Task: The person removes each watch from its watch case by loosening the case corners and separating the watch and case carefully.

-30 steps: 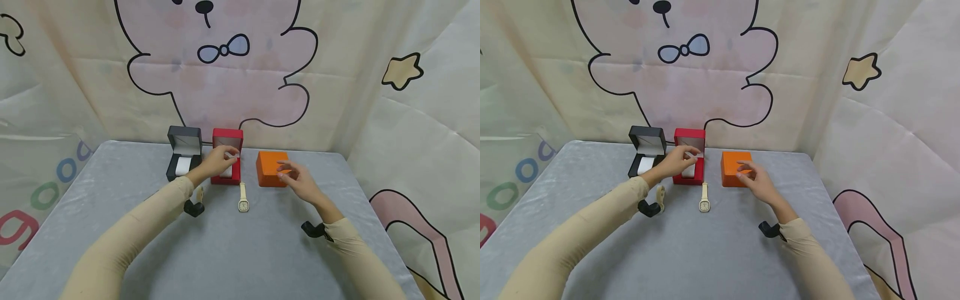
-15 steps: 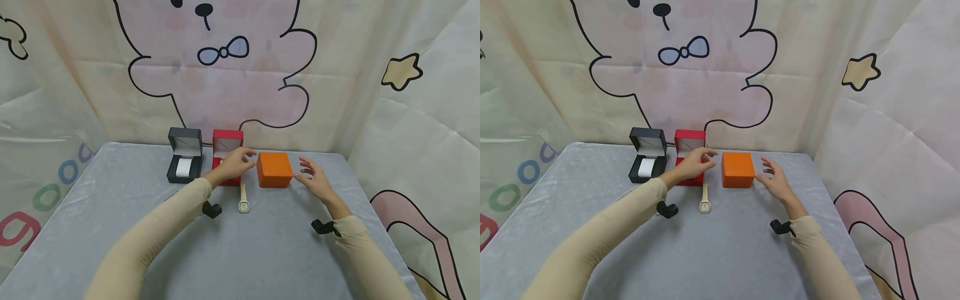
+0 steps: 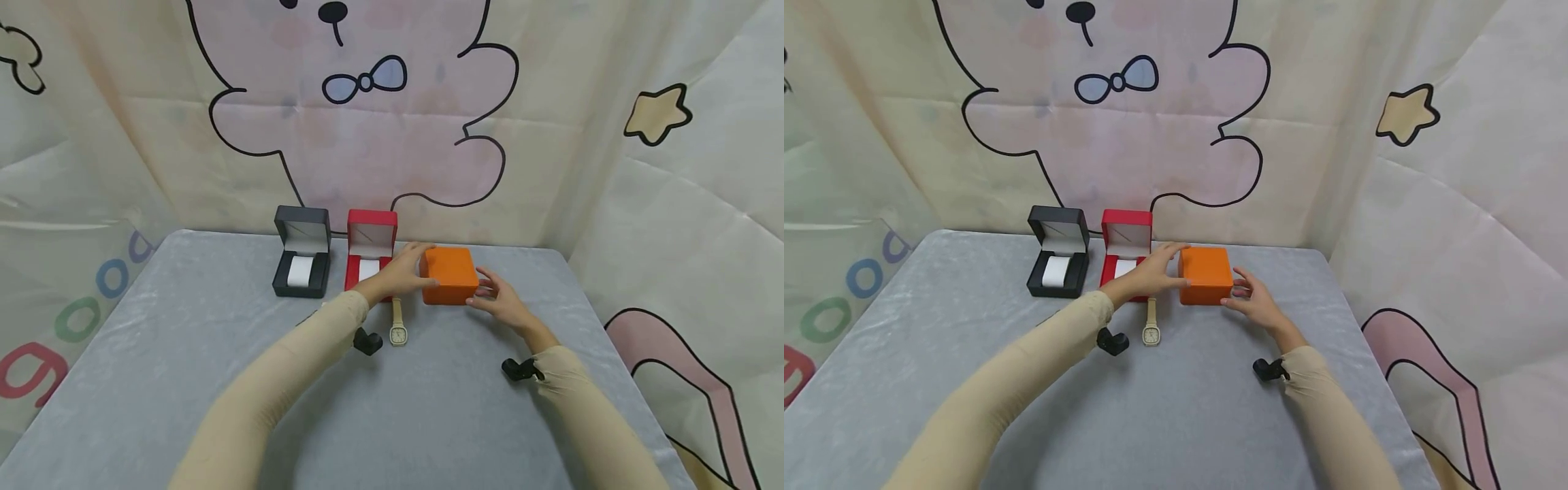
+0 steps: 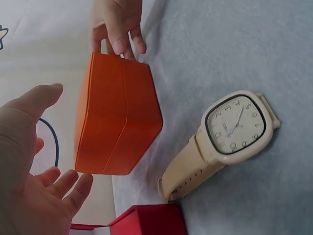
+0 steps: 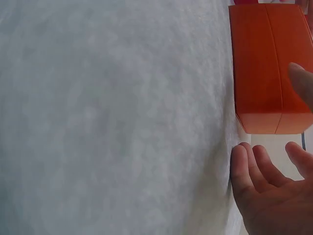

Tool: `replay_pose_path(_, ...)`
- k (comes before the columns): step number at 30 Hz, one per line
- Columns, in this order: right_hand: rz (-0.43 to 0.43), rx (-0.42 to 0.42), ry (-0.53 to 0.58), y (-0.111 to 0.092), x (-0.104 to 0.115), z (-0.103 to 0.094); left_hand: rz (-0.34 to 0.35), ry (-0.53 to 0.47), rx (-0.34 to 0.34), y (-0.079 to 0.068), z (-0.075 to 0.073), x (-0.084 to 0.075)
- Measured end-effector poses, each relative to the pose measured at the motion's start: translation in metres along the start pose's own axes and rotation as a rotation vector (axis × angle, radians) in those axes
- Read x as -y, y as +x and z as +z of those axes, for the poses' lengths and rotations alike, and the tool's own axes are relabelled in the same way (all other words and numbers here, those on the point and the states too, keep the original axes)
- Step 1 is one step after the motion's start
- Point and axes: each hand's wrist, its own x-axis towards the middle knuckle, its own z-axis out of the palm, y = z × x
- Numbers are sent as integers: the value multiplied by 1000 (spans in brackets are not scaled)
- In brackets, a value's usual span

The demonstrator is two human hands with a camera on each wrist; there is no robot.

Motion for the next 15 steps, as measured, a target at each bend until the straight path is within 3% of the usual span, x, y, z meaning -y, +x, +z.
replay_pose_path(7, -25, 6, -16, 11, 3, 6, -17, 7, -11, 9, 7, 3)
replay_pose_path(15, -29, 23, -8, 17, 2, 13, -43, -21, 41, 16, 18, 5)
